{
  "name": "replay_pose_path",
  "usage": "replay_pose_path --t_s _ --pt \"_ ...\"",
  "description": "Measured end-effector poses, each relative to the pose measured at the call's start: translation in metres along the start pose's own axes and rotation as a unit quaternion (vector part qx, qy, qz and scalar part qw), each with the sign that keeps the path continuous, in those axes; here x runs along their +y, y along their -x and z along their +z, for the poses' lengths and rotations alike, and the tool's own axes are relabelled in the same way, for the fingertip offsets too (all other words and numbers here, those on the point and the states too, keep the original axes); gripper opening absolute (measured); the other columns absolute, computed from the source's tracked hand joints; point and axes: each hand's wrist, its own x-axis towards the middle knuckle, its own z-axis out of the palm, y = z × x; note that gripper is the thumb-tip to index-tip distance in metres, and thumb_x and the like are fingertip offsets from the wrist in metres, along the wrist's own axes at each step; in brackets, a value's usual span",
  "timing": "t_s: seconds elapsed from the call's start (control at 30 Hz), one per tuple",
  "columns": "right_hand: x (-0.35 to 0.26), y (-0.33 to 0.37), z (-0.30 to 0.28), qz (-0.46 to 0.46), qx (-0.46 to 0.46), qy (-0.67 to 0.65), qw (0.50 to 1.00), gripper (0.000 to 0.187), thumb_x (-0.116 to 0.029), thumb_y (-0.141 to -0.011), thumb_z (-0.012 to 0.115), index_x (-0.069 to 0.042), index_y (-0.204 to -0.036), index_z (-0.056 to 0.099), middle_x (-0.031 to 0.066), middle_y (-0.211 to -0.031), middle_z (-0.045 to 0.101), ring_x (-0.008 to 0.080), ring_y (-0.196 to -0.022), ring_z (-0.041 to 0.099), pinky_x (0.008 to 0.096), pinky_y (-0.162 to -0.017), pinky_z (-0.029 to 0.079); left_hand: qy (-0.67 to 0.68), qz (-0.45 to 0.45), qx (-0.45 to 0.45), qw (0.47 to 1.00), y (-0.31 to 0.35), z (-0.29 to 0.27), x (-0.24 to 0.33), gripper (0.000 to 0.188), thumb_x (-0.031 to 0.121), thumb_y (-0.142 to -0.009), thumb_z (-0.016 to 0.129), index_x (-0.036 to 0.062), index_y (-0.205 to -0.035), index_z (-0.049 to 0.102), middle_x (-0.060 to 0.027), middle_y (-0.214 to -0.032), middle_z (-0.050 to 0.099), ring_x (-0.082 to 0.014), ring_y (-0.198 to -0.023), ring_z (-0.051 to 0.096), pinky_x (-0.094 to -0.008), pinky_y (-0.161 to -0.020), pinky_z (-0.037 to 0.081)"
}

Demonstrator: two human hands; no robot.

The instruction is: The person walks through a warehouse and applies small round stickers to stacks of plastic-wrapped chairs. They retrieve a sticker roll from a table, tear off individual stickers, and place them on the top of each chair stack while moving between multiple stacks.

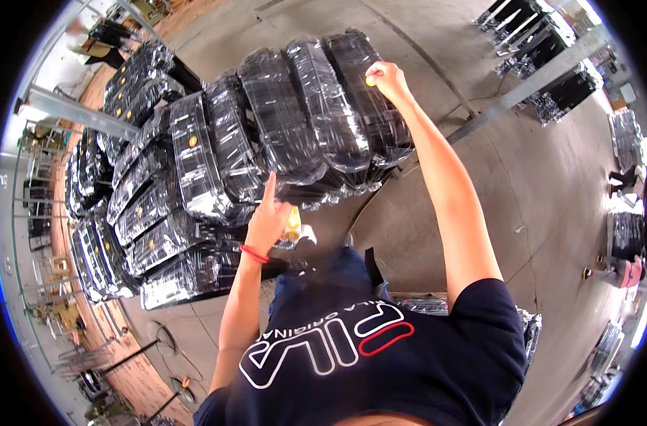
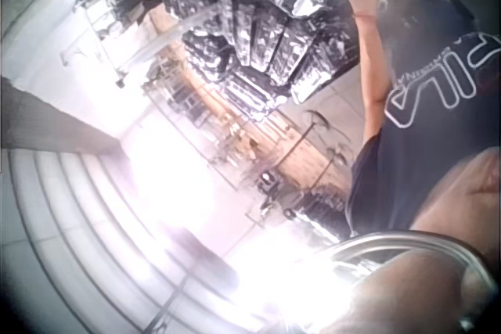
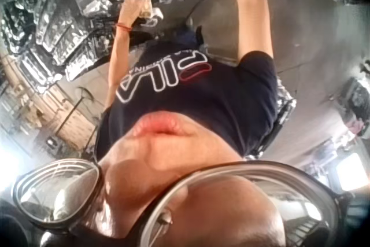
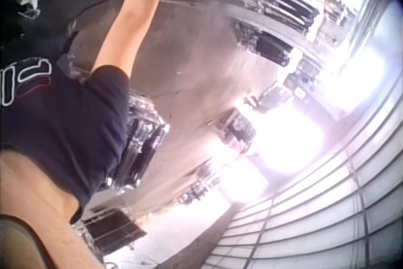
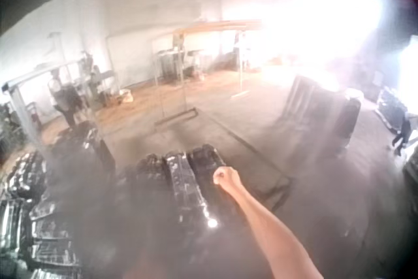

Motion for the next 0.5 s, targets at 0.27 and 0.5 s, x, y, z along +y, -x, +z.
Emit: replay_pose_path --t_s 0.27,0.5 --pt "0.008 0.016 0.020 -0.147 -0.010 0.294 0.944 0.021 -0.014 -0.074 0.056 -0.017 -0.095 0.057 0.0064 -0.100 0.054 0.0275 -0.096 0.050 0.0400 -0.079 0.040 0.407 -0.066 0.024 0.911 -0.005 -0.008 0.017 0.047 0.017 -0.085 0.035 0.0046 -0.130 0.031 -0.0109 -0.069 0.059 -0.0125 -0.055 0.055 -0.0216 -0.043 0.043" --pt "-0.046 0.053 0.030 -0.190 0.128 0.200 0.953 0.025 -0.020 -0.078 0.058 -0.012 -0.102 0.057 0.0151 -0.108 0.051 0.0295 -0.099 0.047 0.0424 -0.082 0.039 0.440 -0.076 0.027 0.894 -0.002 -0.014 0.023 0.036 0.027 -0.090 0.033 0.0093 -0.119 0.046 -0.0058 -0.076 0.059 -0.0088 -0.052 0.052 -0.0181 -0.040 0.039"
